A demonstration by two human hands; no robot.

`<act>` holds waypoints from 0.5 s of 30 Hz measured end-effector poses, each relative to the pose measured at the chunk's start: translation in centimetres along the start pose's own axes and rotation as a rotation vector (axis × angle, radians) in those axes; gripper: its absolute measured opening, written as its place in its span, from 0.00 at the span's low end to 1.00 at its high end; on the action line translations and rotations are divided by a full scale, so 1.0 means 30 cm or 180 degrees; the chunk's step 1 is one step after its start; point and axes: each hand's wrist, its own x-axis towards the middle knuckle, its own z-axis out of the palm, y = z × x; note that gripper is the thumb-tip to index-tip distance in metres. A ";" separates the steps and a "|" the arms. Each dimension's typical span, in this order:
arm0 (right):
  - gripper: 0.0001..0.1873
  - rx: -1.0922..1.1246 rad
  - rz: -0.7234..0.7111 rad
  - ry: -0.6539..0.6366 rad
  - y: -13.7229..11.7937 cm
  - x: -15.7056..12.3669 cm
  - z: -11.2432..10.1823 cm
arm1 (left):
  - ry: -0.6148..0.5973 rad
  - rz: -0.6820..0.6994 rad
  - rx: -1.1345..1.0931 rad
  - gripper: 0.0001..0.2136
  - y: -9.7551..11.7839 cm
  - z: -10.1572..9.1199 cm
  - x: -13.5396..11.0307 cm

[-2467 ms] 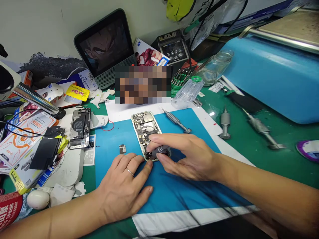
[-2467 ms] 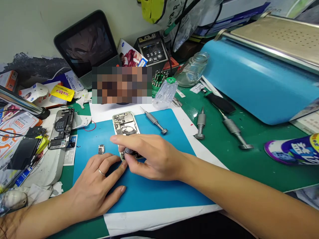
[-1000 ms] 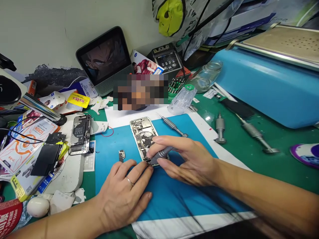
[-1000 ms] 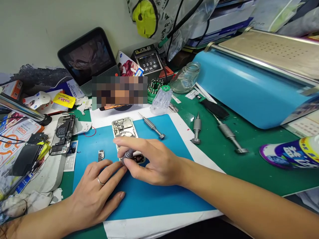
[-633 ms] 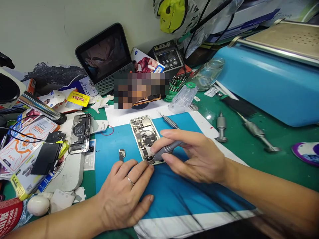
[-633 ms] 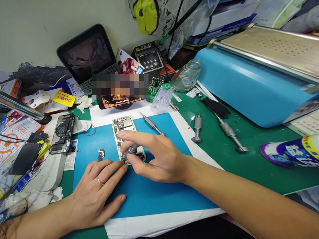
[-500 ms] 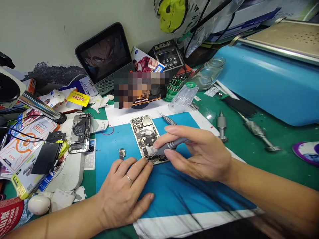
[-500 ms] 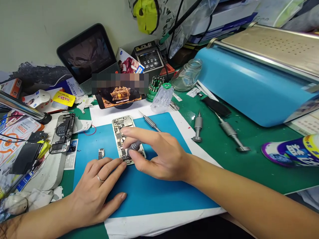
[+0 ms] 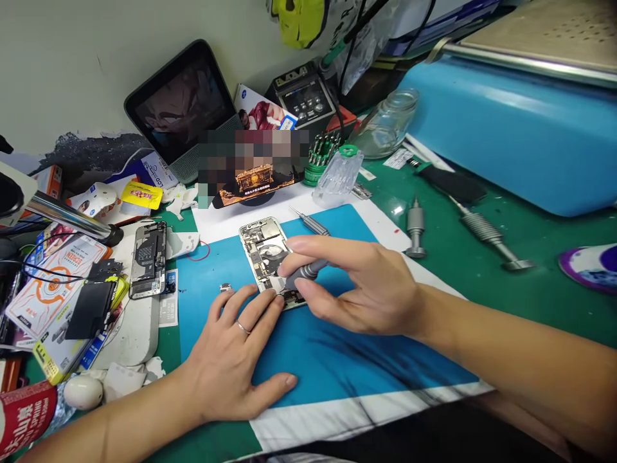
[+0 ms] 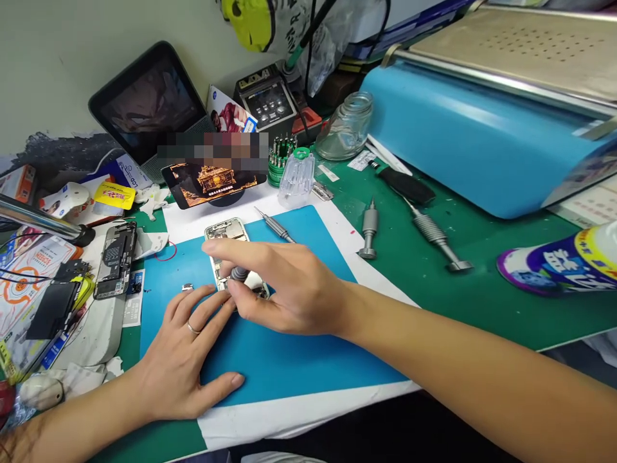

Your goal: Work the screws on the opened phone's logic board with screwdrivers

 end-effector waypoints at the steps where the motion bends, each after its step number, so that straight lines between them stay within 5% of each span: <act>1: 0.34 -0.0031 -0.0022 0.0025 0.000 0.001 -0.001 | -0.0004 -0.0004 0.0008 0.37 0.001 0.000 0.000; 15: 0.30 0.0182 0.0455 -0.0203 0.007 -0.007 -0.012 | 0.0019 -0.0053 0.0009 0.36 -0.001 0.005 -0.009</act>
